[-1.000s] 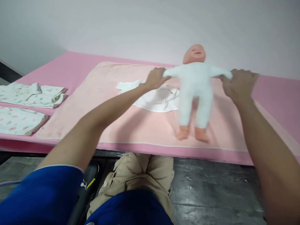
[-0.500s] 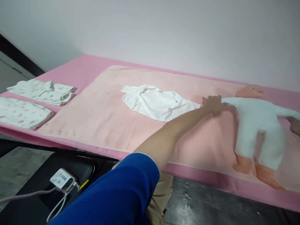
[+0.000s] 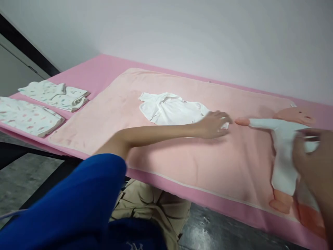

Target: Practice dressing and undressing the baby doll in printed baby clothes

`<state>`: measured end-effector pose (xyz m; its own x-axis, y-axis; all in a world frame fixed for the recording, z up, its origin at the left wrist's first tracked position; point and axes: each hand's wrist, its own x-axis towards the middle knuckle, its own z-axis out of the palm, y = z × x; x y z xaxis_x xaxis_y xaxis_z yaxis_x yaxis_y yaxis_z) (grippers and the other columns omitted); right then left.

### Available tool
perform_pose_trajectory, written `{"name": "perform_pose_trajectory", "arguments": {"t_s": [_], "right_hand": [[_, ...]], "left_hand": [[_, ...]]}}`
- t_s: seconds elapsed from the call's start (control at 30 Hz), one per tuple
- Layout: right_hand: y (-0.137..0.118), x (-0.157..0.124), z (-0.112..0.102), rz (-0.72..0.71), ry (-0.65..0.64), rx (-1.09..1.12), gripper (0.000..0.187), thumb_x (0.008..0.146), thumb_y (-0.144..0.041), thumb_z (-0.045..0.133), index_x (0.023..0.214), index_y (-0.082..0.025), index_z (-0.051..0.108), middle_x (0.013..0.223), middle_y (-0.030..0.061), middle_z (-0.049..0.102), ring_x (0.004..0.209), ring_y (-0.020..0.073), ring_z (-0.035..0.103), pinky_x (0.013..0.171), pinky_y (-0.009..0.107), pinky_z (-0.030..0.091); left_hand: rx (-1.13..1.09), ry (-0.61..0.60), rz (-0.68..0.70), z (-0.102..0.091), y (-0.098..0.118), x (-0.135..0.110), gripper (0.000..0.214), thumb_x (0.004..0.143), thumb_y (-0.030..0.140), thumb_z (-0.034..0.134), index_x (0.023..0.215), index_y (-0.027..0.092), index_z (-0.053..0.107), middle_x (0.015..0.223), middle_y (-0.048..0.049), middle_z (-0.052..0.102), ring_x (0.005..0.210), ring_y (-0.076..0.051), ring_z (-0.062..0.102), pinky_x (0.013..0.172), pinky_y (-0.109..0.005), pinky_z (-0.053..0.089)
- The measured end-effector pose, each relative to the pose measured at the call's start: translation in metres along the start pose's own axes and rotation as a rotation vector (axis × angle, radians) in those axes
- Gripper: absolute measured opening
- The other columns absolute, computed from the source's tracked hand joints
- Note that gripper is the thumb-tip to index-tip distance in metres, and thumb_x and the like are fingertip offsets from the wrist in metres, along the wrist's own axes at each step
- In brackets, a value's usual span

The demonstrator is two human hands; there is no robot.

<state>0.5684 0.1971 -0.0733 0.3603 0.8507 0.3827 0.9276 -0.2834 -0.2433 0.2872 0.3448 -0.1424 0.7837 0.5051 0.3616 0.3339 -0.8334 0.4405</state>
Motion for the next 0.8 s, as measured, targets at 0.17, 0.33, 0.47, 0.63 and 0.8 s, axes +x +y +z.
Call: {"name": "perform_pose_trajectory", "arguments": {"t_s": [0.17,0.33,0.47,0.63,0.8], "right_hand": [[-0.066,-0.049,0.041,-0.094,-0.408,0.047,0.033,0.099,-0.065,0.054,0.098,-0.032,0.061,0.101,0.0096,0.077,0.088,0.0348,0.073,0.072,0.052,0.053],[-0.12,-0.04,0.095,-0.04,-0.499,-0.051,0.049,0.099,-0.071,0.048,0.104,-0.024,0.056,0.113,0.0166,0.075,0.092,0.0352,0.072,0.076,0.047,0.05],[-0.139,-0.013,0.11,-0.014,-0.558,-0.098,0.038,0.095,-0.061,0.056,0.089,-0.023,0.056,0.092,0.0141,0.073,0.085,0.0323,0.069,0.073,0.042,0.047],[-0.194,0.009,0.085,-0.117,-0.188,0.183,0.019,0.093,-0.043,0.056,0.085,-0.026,0.051,0.078,0.0045,0.063,0.074,0.0238,0.058,0.071,0.037,0.041],[-0.269,-0.033,0.092,-0.627,-0.071,0.331,0.019,0.1,-0.041,0.053,0.105,-0.023,0.056,0.1,0.0109,0.069,0.092,0.0283,0.061,0.087,0.041,0.047]], "left_hand": [[0.283,0.206,-0.515,-0.1,-0.07,-0.184,0.034,0.107,0.053,0.05,0.116,0.021,0.06,0.127,-0.0176,0.067,0.121,-0.037,0.059,0.113,-0.057,0.045],[0.397,0.288,-1.021,-0.146,-0.134,-0.259,0.05,0.095,0.06,0.064,0.12,0.018,0.058,0.137,-0.0234,0.062,0.133,-0.045,0.055,0.116,-0.06,0.043],[0.291,0.116,-1.063,-0.162,-0.154,-0.244,0.034,0.091,0.051,0.068,0.102,0.02,0.065,0.121,-0.0186,0.072,0.129,-0.044,0.061,0.112,-0.055,0.046],[0.3,0.221,-0.672,-0.167,-0.124,-0.179,0.024,0.103,0.038,0.053,0.111,0.021,0.067,0.116,-0.0153,0.075,0.116,-0.036,0.068,0.102,-0.047,0.05],[0.453,0.145,-0.185,-0.127,-0.062,-0.164,0.033,0.105,0.04,0.055,0.129,0.019,0.063,0.135,-0.0185,0.068,0.125,-0.037,0.062,0.103,-0.051,0.046]]}}
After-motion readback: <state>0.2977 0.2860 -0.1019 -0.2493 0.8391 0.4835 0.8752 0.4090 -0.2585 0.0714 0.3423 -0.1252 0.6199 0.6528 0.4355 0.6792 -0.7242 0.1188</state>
